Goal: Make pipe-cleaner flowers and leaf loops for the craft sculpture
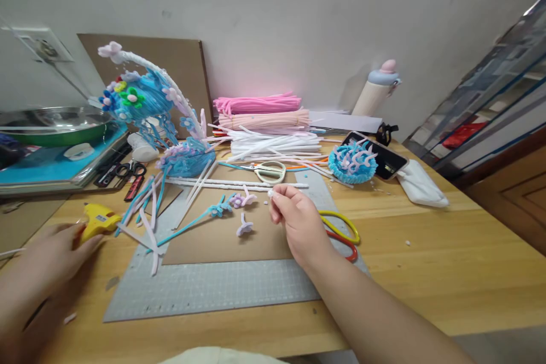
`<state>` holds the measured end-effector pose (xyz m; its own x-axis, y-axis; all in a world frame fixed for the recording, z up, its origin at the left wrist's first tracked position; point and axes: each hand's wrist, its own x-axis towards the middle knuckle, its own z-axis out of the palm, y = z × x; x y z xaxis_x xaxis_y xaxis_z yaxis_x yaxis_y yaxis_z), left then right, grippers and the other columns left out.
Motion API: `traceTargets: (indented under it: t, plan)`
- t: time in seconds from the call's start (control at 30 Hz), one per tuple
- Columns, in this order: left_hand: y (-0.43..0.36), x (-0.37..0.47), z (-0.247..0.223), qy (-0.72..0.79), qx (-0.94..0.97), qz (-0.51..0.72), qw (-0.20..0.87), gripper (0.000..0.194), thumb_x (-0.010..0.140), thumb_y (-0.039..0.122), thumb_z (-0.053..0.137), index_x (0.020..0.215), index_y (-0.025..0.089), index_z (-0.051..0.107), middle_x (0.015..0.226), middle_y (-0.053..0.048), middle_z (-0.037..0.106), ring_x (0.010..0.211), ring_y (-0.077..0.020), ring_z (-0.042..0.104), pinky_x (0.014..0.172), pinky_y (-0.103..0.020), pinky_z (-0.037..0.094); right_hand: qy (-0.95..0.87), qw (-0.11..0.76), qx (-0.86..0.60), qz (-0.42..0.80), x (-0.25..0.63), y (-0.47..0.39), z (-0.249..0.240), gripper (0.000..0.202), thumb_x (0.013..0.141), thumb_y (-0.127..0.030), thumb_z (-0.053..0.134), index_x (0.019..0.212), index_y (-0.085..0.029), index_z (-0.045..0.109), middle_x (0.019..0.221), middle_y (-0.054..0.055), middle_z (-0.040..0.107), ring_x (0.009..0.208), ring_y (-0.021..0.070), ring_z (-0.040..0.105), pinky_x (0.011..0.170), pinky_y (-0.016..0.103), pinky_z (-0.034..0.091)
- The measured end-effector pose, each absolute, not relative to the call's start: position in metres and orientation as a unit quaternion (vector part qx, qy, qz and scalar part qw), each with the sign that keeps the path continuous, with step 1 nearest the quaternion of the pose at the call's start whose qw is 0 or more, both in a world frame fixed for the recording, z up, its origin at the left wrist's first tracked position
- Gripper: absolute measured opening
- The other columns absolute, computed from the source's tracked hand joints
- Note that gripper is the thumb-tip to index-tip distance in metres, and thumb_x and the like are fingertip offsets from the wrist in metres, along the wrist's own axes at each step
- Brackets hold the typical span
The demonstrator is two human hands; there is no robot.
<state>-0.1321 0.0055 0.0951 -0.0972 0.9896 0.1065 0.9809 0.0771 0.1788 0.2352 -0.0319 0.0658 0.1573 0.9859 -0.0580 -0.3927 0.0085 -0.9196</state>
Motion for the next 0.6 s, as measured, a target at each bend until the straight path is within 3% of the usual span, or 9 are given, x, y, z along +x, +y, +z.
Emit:
traceTargets:
  t: [0.07, 0.13, 0.23, 0.33, 0.4, 0.5, 0.6]
  plan:
    - [-0.002, -0.106, 0.102, 0.721, 0.692, 0.017, -0.018, 0.037, 0.086, 0.037, 0.034, 0.088, 0.007, 0.056, 0.092, -0.018, 0.060, 0.101, -0.0415, 0.053, 0.083, -0.048, 0.041, -0.346, 0.617, -0.439, 0.554, 0.236, -0.031, 0.063, 0.013, 0.079, -0.027, 0.059, 0.076, -0.017, 0.052, 0.062, -0.005, 0.047, 0.051, 0.0065, 0.038, 0.052, 0.021, 0.028]
    - [-0.013, -0.068, 0.105, 0.684, 0.726, 0.068, -0.036, 0.045, 0.088, 0.037, 0.032, 0.106, 0.002, 0.052, 0.109, -0.023, 0.054, 0.108, -0.0398, 0.049, 0.089, -0.049, 0.038, -0.360, 0.608, -0.445, 0.551, 0.235, -0.031, 0.061, 0.013, 0.080, -0.027, 0.058, 0.075, -0.017, 0.051, 0.061, -0.006, 0.047, 0.052, 0.0068, 0.038, 0.053, 0.021, 0.028]
    - [-0.026, -0.004, 0.093, 0.585, 0.770, 0.161, 0.199, 0.038, 0.085, 0.036, 0.043, 0.116, 0.016, 0.053, 0.098, -0.010, 0.061, 0.086, -0.0246, 0.059, 0.075, -0.036, 0.048, -0.390, 0.591, -0.465, 0.532, 0.233, -0.031, 0.058, 0.014, 0.081, -0.027, 0.056, 0.073, -0.018, 0.050, 0.057, -0.006, 0.046, 0.052, 0.0076, 0.038, 0.054, 0.022, 0.029]
    - [-0.026, 0.045, 0.070, 0.492, 0.786, 0.182, 0.326, 0.042, 0.079, 0.026, 0.055, 0.120, 0.021, 0.052, 0.099, -0.007, 0.061, 0.084, -0.0217, 0.059, 0.078, -0.036, 0.046, -0.414, 0.575, -0.490, 0.508, 0.230, -0.031, 0.056, 0.013, 0.080, -0.028, 0.057, 0.074, -0.018, 0.050, 0.053, -0.007, 0.045, 0.051, 0.0084, 0.038, 0.054, 0.022, 0.030]
    - [-0.020, 0.062, 0.056, 0.466, 0.775, 0.233, 0.357, 0.041, 0.073, 0.016, 0.058, 0.113, 0.023, 0.058, 0.103, -0.007, 0.062, 0.092, -0.0243, 0.058, 0.085, -0.039, 0.042, -0.429, 0.562, -0.500, 0.499, 0.230, -0.030, 0.054, 0.013, 0.080, -0.028, 0.056, 0.074, -0.019, 0.049, 0.054, -0.007, 0.045, 0.051, 0.0086, 0.038, 0.054, 0.022, 0.031]
    - [-0.011, 0.069, 0.043, 0.457, 0.733, 0.280, 0.419, 0.021, 0.074, 0.013, 0.055, 0.090, 0.021, 0.066, 0.096, -0.007, 0.065, 0.093, -0.0242, 0.058, 0.087, -0.039, 0.041, -0.434, 0.551, -0.504, 0.503, 0.227, -0.032, 0.053, 0.012, 0.080, -0.027, 0.055, 0.073, -0.018, 0.050, 0.054, -0.007, 0.046, 0.052, 0.0083, 0.038, 0.054, 0.021, 0.031]
    - [-0.011, 0.067, 0.042, 0.472, 0.687, 0.292, 0.468, 0.017, 0.080, 0.021, 0.050, 0.091, 0.016, 0.062, 0.084, -0.007, 0.066, 0.078, -0.0205, 0.061, 0.072, -0.033, 0.048, -0.405, 0.545, -0.469, 0.565, 0.219, -0.040, 0.053, 0.011, 0.081, -0.026, 0.054, 0.075, -0.018, 0.050, 0.054, -0.007, 0.048, 0.050, 0.0077, 0.039, 0.053, 0.021, 0.031]
